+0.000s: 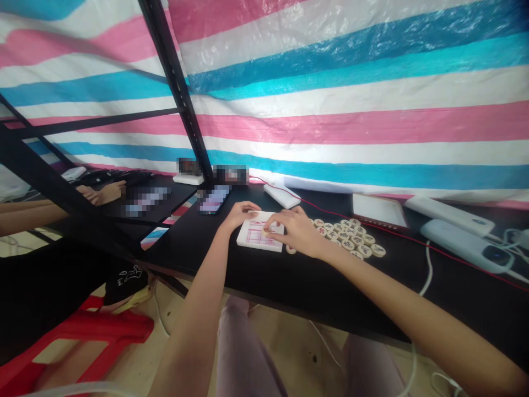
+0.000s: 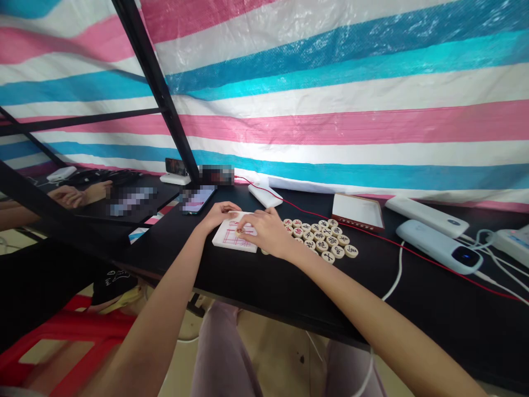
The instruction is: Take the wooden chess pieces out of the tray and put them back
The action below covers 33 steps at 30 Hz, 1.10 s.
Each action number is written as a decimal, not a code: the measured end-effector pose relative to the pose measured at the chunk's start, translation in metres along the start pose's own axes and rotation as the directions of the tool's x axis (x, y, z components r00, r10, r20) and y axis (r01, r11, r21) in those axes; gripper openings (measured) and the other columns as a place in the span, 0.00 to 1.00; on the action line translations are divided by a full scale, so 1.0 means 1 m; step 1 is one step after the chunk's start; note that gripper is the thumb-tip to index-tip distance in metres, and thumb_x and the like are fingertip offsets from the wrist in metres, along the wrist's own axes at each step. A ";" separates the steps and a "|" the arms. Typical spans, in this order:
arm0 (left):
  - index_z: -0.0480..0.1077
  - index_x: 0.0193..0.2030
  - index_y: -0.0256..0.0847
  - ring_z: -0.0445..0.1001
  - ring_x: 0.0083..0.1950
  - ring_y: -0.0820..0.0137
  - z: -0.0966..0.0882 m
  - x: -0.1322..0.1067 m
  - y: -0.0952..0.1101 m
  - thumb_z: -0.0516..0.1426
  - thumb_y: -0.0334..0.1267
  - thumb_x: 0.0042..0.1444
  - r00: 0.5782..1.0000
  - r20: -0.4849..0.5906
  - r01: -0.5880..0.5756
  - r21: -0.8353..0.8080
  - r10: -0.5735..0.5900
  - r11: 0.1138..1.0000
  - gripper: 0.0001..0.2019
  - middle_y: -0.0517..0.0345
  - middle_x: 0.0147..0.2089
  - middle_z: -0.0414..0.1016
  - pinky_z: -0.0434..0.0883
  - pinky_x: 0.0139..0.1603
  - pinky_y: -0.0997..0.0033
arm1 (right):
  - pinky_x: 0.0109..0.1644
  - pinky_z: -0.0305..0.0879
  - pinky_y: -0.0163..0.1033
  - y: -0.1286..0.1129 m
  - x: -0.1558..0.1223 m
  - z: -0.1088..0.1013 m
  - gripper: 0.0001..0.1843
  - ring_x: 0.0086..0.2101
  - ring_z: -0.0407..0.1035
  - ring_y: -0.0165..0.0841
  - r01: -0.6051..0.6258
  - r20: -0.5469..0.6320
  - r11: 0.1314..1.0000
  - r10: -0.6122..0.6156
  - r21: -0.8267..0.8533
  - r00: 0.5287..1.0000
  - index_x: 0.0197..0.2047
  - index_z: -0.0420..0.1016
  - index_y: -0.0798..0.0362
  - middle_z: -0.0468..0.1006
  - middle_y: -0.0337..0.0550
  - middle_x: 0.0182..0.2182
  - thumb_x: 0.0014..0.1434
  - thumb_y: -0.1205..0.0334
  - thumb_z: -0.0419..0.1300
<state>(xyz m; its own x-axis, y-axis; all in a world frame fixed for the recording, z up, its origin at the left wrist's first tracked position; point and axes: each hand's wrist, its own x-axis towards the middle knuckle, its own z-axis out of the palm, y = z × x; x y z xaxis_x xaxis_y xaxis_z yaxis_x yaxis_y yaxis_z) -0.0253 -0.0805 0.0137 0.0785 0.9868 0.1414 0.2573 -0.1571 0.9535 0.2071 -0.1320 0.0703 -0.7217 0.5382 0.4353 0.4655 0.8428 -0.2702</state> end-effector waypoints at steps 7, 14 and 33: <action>0.74 0.34 0.34 0.75 0.38 0.64 0.000 -0.002 0.001 0.65 0.38 0.39 1.000 0.001 0.006 0.007 -0.006 1.000 0.14 0.49 0.37 0.78 0.69 0.38 0.68 | 0.44 0.47 0.42 0.004 -0.070 -0.021 0.07 0.39 0.68 0.34 -0.019 -0.037 0.985 0.012 -0.171 0.999 0.36 0.72 0.49 0.79 0.38 0.36 0.61 0.56 0.57; 0.74 0.35 0.35 0.75 0.39 0.64 0.001 -0.005 0.008 0.64 0.38 0.40 1.000 -0.006 0.019 0.047 -0.018 0.999 0.14 0.49 0.38 0.78 0.70 0.40 0.66 | 0.46 0.48 0.44 0.008 -0.095 -0.016 0.08 0.40 0.67 0.35 -0.068 -0.148 0.967 0.031 -0.246 0.988 0.33 0.71 0.50 0.80 0.39 0.37 0.61 0.57 0.56; 0.74 0.34 0.34 0.75 0.38 0.62 0.003 -0.004 0.006 0.65 0.39 0.38 1.000 -0.011 0.030 0.025 -0.029 0.999 0.15 0.48 0.38 0.78 0.70 0.39 0.65 | 0.46 0.46 0.45 0.007 -0.093 -0.009 0.09 0.40 0.66 0.35 -0.072 -0.127 0.949 0.034 -0.306 0.991 0.35 0.73 0.48 0.80 0.38 0.38 0.63 0.59 0.53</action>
<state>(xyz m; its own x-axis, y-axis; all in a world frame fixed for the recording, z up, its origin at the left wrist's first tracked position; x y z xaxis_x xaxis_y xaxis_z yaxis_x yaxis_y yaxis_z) -0.0214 -0.0854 0.0186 0.0601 0.9914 0.1164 0.2840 -0.1288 0.9501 0.2820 -0.1762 0.0360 -0.6345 0.5615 0.5311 0.6508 0.7589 -0.0248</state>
